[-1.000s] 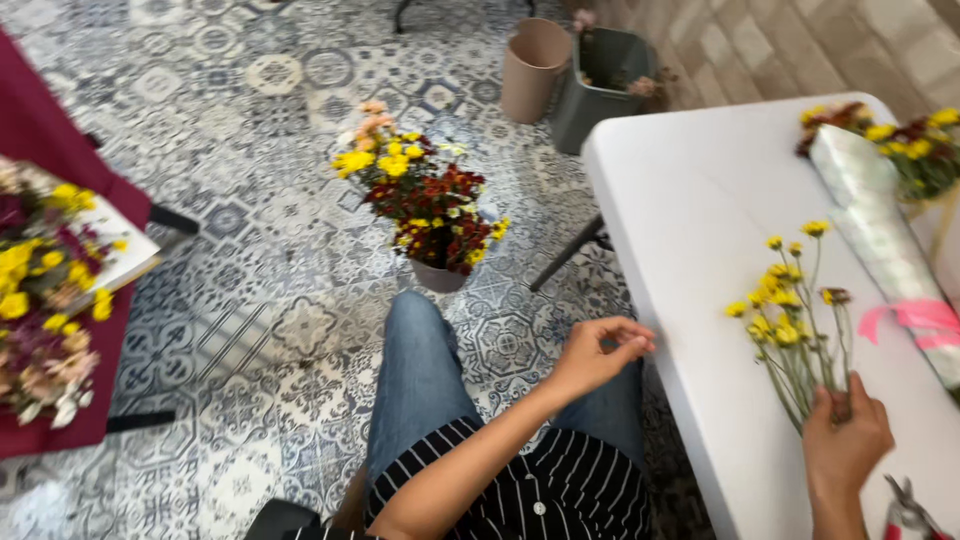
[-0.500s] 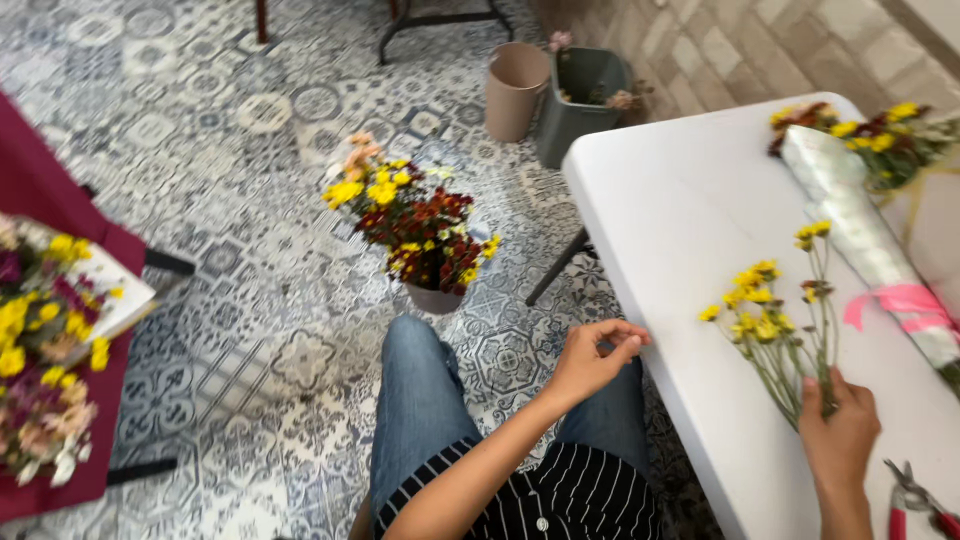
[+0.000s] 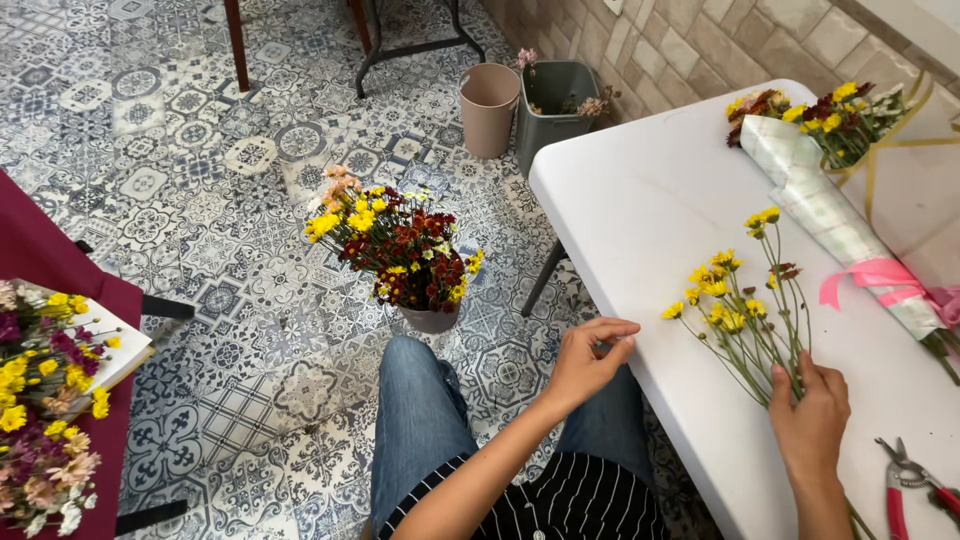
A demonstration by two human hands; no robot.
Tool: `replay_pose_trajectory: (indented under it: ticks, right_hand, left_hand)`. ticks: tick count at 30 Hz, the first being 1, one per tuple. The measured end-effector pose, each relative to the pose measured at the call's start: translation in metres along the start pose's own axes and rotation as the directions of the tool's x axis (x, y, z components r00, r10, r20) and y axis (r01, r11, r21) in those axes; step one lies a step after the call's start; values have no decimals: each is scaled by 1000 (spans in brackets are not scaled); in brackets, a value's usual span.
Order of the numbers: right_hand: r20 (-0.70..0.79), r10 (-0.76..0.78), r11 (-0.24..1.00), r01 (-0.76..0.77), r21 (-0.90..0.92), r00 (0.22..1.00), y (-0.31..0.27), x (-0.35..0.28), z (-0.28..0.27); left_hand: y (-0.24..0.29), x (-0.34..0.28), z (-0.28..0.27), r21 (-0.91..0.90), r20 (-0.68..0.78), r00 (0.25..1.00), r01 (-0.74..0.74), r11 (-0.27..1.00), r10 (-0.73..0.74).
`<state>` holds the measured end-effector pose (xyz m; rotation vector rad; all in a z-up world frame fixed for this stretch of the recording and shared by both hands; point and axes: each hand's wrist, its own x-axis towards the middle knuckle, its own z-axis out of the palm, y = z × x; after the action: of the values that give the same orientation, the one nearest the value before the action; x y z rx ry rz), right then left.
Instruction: The person trims flower stems using shears and arranges multiple types of flowers into a bouquet, adding them one by one to a central bunch.
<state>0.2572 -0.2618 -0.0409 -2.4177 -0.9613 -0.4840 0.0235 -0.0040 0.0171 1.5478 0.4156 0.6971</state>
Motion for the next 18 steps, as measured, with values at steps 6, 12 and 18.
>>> replay_pose_trajectory:
  ticks: [6,12,18]
  right_hand:
    - [-123,-66,998,68,7,990,-15,3,-7]
    - [-224,-157,987,144,-72,962,-49,18,-19]
    - [-188,-116,993,113,-27,975,-64,15,-31]
  left_hand:
    - [16,1,-8,-32,6,999,36,999,-36]
    - [24,12,-18,-44,51,998,-27,999,29]
    - [34,8,-16,-84,46,997,61,995,-57]
